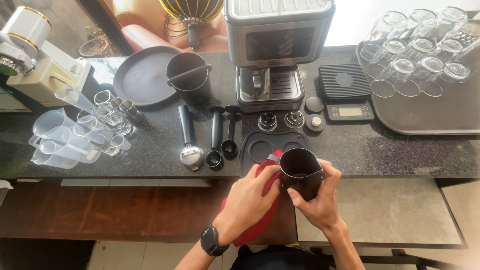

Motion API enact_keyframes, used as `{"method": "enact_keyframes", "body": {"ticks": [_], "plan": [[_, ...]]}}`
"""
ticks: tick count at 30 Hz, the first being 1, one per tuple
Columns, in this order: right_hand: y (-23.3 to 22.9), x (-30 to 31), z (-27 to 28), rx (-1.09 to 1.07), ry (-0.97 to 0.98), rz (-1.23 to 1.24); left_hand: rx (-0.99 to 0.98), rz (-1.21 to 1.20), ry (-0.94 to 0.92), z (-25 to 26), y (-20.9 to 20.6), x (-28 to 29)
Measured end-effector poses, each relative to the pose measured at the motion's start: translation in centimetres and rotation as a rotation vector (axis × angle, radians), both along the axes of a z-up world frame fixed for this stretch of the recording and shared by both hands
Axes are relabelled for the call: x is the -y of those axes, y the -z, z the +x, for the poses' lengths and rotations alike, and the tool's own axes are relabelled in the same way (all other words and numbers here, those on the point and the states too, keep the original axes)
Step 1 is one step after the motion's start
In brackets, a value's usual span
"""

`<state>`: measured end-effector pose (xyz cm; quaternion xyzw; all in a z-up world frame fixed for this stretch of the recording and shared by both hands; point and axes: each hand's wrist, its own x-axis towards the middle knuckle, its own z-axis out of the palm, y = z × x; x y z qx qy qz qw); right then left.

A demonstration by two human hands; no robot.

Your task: The person wipes a silver metal milk pitcher with a red cloth, rotating it to clean the exterior and handle. They then pick up a black ceramic mug and wipe its exterior surface with the same red cloth, rotating the mug to cover all sides.

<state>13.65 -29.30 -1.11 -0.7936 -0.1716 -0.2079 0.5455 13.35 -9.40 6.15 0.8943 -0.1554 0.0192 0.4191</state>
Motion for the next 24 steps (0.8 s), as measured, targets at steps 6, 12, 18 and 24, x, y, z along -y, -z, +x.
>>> {"method": "enact_keyframes", "body": {"ticks": [6, 12, 18, 24], "plan": [[2.0, -0.3, -0.7, -0.057, -0.022, 0.144, -0.158, -0.352, 0.069, -0.3, 0.5, -1.1], [3.3, -0.9, -1.3, -0.061, 0.013, 0.162, -0.384, -0.815, 0.106, -0.7, 3.2, -0.9], [3.1, -1.8, -2.0, -0.014, 0.018, 0.132, -0.870, -1.240, -0.075, -1.5, 2.3, -1.7], [3.3, -3.0, -2.8, -0.009, 0.012, 0.150, -1.149, -1.627, -0.067, -2.8, 2.8, -1.5]]}}
